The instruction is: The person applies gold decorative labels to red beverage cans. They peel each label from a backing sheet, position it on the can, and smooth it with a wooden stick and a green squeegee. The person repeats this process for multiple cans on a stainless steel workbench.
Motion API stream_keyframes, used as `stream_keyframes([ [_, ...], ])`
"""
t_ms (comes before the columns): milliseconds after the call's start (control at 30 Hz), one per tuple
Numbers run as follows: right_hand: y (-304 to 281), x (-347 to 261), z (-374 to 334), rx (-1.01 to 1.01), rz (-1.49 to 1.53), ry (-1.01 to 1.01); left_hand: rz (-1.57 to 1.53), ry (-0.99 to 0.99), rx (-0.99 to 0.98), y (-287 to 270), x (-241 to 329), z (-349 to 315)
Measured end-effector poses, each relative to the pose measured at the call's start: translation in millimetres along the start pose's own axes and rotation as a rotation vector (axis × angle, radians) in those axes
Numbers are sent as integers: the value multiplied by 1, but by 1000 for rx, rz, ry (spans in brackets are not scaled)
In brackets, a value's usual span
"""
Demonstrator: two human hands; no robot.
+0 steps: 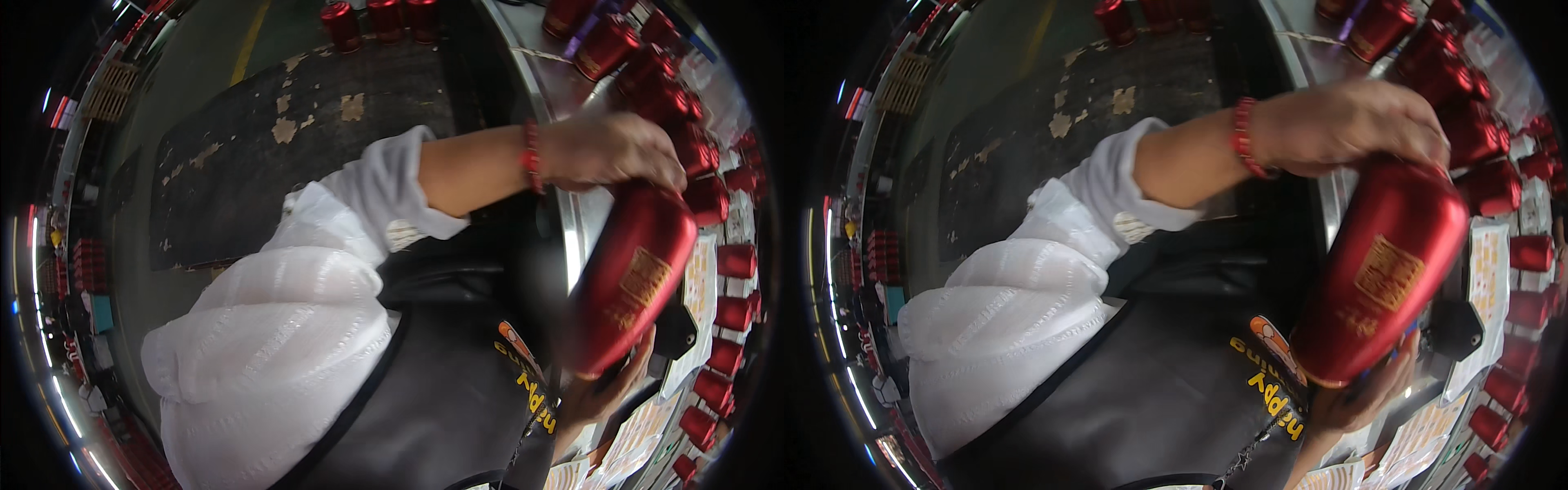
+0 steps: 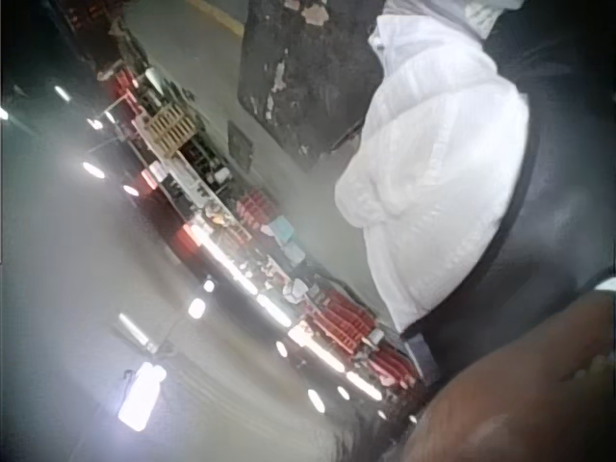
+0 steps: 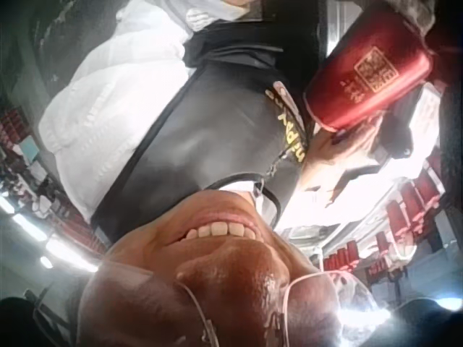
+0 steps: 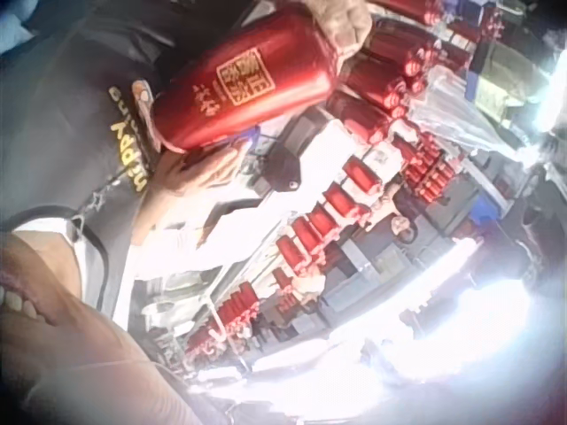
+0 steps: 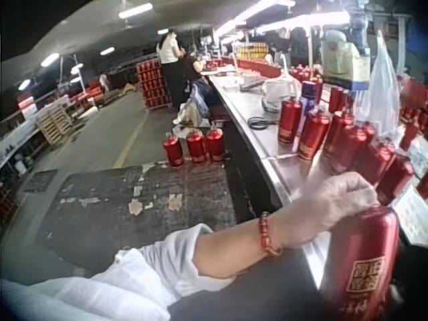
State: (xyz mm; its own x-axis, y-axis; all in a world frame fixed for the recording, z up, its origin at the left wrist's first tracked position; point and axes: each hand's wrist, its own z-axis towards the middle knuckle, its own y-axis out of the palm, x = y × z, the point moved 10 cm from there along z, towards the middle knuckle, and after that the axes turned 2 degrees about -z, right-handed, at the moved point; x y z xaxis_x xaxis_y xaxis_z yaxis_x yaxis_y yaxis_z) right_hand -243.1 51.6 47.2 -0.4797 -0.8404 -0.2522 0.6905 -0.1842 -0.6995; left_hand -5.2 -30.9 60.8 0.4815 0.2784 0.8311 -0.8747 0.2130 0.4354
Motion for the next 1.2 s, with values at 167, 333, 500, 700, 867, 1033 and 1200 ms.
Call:
stream_keyframes([
  [167,80,-49,56,-201,133,-204,863,442,498,-111,141,-174],
  [333,148,-28,55,-357,-93,-112,1362,194,1192,-284,212,-328],
  [500,186,4,36,-490,-323,15,1781,133,1578,-401,274,-404],
  [700,193,2,35,-531,-426,-34,1733,-167,1895,-532,297,-444],
  [867,194,4,31,-531,-458,-34,1415,-347,1895,-548,286,-415],
  [1033,196,2,32,-544,-477,-36,2004,-444,1824,-541,303,-394],
  [1200,197,4,32,-552,-494,-33,2036,-434,1728,-526,297,-374],
])
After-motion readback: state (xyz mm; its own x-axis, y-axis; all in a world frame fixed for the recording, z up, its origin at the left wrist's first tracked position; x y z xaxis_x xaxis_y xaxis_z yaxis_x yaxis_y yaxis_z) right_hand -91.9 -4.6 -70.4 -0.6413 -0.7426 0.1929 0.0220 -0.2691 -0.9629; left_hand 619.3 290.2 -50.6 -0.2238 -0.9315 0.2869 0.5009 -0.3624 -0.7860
